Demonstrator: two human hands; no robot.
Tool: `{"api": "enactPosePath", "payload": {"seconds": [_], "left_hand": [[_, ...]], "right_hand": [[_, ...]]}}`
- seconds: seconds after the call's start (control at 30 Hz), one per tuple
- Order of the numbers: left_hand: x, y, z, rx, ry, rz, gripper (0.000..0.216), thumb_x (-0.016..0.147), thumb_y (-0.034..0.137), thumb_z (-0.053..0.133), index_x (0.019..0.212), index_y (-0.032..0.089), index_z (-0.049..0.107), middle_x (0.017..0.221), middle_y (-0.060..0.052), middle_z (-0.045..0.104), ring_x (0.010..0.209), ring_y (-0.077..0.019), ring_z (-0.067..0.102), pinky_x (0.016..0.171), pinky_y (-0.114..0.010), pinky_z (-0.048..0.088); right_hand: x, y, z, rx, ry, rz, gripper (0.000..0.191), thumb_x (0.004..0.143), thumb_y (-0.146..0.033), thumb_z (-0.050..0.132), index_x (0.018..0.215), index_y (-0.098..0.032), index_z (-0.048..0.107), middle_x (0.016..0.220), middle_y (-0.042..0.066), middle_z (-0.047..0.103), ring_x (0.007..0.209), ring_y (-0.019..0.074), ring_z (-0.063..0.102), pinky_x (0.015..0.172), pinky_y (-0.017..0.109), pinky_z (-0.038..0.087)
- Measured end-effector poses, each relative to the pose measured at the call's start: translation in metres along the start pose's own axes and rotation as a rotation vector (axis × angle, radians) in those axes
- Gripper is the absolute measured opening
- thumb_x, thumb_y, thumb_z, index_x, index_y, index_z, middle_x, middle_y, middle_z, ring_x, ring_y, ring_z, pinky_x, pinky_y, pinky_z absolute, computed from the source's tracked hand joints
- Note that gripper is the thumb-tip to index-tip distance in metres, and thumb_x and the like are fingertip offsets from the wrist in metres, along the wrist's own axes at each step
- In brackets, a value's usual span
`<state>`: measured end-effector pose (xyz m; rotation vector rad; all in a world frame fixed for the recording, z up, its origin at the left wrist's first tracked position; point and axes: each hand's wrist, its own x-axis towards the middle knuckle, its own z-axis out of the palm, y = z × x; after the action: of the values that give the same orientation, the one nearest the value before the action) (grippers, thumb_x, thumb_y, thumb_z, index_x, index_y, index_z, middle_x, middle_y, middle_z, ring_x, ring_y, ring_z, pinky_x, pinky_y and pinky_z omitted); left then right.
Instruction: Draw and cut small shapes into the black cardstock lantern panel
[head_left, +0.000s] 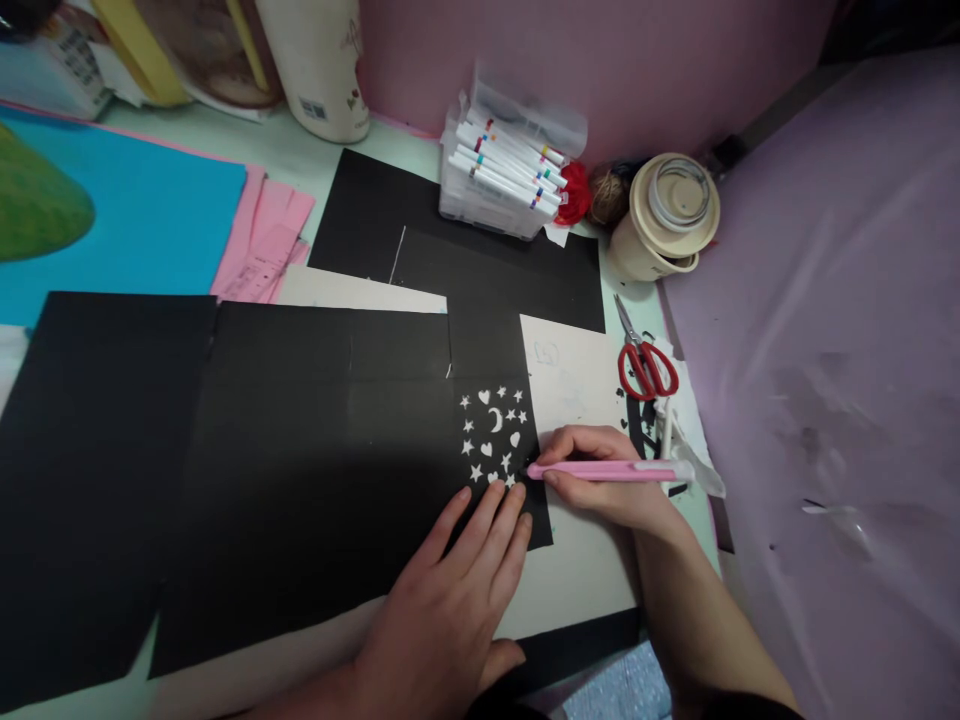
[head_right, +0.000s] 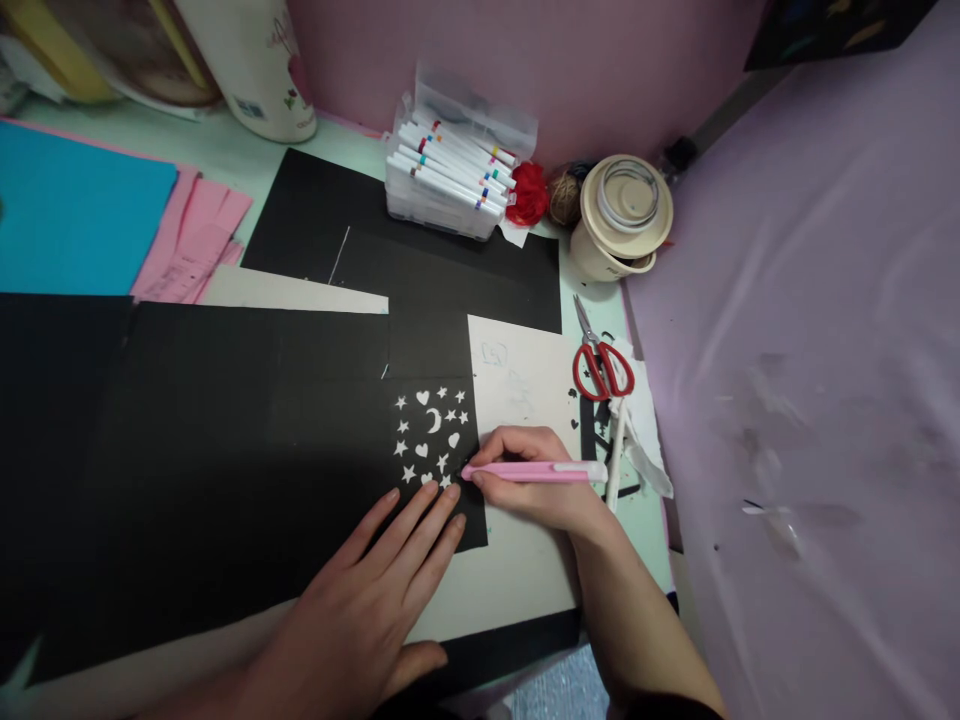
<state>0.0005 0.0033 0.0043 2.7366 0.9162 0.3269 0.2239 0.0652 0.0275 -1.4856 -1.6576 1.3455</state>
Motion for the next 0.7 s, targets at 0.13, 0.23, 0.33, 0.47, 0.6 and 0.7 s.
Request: {"api": "enactPosePath", "payload": {"seconds": [0.13,0.23,0.33,0.47,0.6,0.7], "left_hand": [[-0.001,0.0009,-0.0003,0.005,-0.007,0.004,0.089,0.076,0.072,0.058,0.14,0.01,0.047,0.154,-0.016,0.033,0.144,-0.0301,0.024,0.119,-0.047,0.0],[-0.0017,0.001,-0.0001,0.008,-0.014,-0.002,0.088,0.077,0.072,0.056,0.14,0.011,0.047,0.154,-0.015,0.033,0.144,-0.0297,0.023,0.12,-0.047,0.0],[-0.0014,0.0002,0.0,0.009,-0.027,-0.003,0.087,0.079,0.072,0.054,0.141,0.011,0.046,0.155,-0.015,0.031,0.145,-0.0294,0.022,0.12,-0.046,0.0],[-0.0006,-0.0005,-0.0004,0.001,-0.027,-0.006,0.087,0.078,0.072,0.055,0.141,0.012,0.046,0.155,-0.014,0.032,0.144,-0.0292,0.023,0.12,-0.046,-0.001],[-0.0002,0.0002,-0.0006,-0.005,-0.031,-0.004,0.088,0.078,0.072,0.055,0.141,0.012,0.046,0.155,-0.015,0.032,0.144,-0.0292,0.023,0.119,-0.046,-0.002],[-0.0006,0.0007,-0.0004,-0.01,-0.039,-0.004,0.087,0.079,0.072,0.054,0.141,0.012,0.045,0.155,-0.014,0.032,0.144,-0.0289,0.022,0.12,-0.046,-0.001]], "right_hand": [[-0.0004,0.0003,-0.0006,-0.002,-0.004,0.005,0.005,0.077,-0.022,0.069,0.075,-0.018,0.068,0.071,0.001,0.068,0.062,0.0114,0.058,0.055,0.024,0.044],[-0.0004,0.001,-0.0006,-0.003,0.0,0.011,0.006,0.077,-0.023,0.069,0.075,-0.018,0.068,0.071,0.001,0.068,0.062,0.0114,0.057,0.055,0.024,0.044],[-0.0005,0.0015,-0.0004,-0.001,0.003,0.014,0.007,0.078,-0.024,0.069,0.074,-0.018,0.067,0.071,0.001,0.067,0.063,0.0115,0.057,0.056,0.024,0.044],[-0.0007,0.0019,-0.0005,0.006,0.008,0.016,0.008,0.078,-0.026,0.069,0.074,-0.018,0.067,0.072,0.001,0.067,0.063,0.0117,0.057,0.055,0.025,0.044],[-0.0006,0.0015,-0.0003,0.008,-0.001,0.015,0.008,0.078,-0.025,0.069,0.076,-0.018,0.068,0.072,0.002,0.068,0.063,0.0116,0.057,0.056,0.024,0.044],[-0.0006,0.0004,-0.0002,0.012,0.003,0.017,0.008,0.078,-0.025,0.069,0.075,-0.018,0.068,0.072,0.002,0.068,0.063,0.0119,0.058,0.056,0.024,0.045]]}}
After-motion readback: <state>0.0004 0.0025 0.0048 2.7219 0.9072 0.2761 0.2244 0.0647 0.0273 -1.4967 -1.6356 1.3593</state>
